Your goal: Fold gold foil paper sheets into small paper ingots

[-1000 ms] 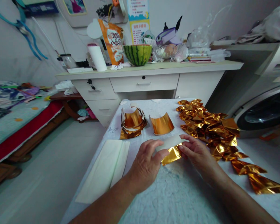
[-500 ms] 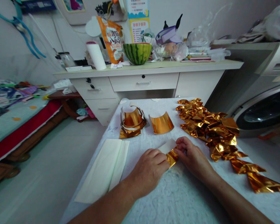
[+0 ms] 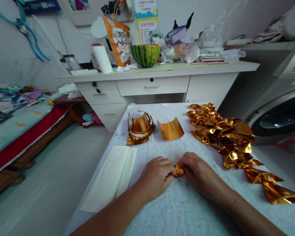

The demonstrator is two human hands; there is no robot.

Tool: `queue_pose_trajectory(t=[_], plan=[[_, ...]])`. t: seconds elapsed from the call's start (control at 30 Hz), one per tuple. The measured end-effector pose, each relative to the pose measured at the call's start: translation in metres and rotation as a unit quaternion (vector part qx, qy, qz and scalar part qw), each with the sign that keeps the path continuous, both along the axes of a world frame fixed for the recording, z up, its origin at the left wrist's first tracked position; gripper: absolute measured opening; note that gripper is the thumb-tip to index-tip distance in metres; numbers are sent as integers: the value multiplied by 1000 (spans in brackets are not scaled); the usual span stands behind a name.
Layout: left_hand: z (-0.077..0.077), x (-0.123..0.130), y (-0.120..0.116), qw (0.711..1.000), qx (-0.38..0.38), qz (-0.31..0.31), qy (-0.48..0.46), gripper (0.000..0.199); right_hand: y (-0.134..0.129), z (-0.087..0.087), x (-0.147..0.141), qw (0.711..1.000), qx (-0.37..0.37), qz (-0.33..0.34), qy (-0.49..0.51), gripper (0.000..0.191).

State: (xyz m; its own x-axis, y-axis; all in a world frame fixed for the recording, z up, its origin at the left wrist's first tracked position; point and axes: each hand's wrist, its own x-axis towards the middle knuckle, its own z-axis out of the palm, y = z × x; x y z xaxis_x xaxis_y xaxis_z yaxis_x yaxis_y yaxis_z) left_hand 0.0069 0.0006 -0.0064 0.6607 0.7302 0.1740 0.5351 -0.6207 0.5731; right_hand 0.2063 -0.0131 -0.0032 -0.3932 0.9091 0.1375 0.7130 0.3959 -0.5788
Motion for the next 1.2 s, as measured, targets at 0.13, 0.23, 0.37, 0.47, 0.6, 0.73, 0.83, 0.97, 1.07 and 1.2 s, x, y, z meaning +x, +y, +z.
queue_pose_trajectory(t=[0.13, 0.23, 0.37, 0.47, 0.6, 0.73, 0.83, 0.97, 1.07, 1.2], plan=[[1, -2, 0, 1000, -26, -2, 0, 12, -5, 2, -4, 1000, -22, 2, 10, 22], [3, -4, 2, 999, -50, 4, -10, 18, -7, 6, -4, 999, -28, 21, -3, 22], [3, -7, 3, 996, -84, 18, -30, 22, -9, 11, -6, 998, -30, 43, -34, 20], [3, -8, 4, 995, -96, 21, -31, 20, -9, 9, -7, 998, -36, 43, -40, 15], [4, -7, 4, 996, -91, 24, -14, 17, -7, 1, -8, 998, -45, 34, -25, 14], [8, -9, 5, 997, -68, 18, 13, 17, -6, -3, -9, 998, -44, 29, -15, 12], [9, -10, 7, 999, -44, -7, 28, 17, -6, -1, -9, 998, -47, 20, -22, 11], [7, -12, 10, 999, -4, -38, 38, 13, -6, 2, -11, 998, -60, 12, -15, 10], [3, -12, 11, 998, 18, -51, 41, 12, -6, 2, -12, 997, -68, -3, -20, 10], [-1, -11, 11, 999, 5, -38, 26, 11, -6, 1, -12, 998, -63, 5, -19, 12]])
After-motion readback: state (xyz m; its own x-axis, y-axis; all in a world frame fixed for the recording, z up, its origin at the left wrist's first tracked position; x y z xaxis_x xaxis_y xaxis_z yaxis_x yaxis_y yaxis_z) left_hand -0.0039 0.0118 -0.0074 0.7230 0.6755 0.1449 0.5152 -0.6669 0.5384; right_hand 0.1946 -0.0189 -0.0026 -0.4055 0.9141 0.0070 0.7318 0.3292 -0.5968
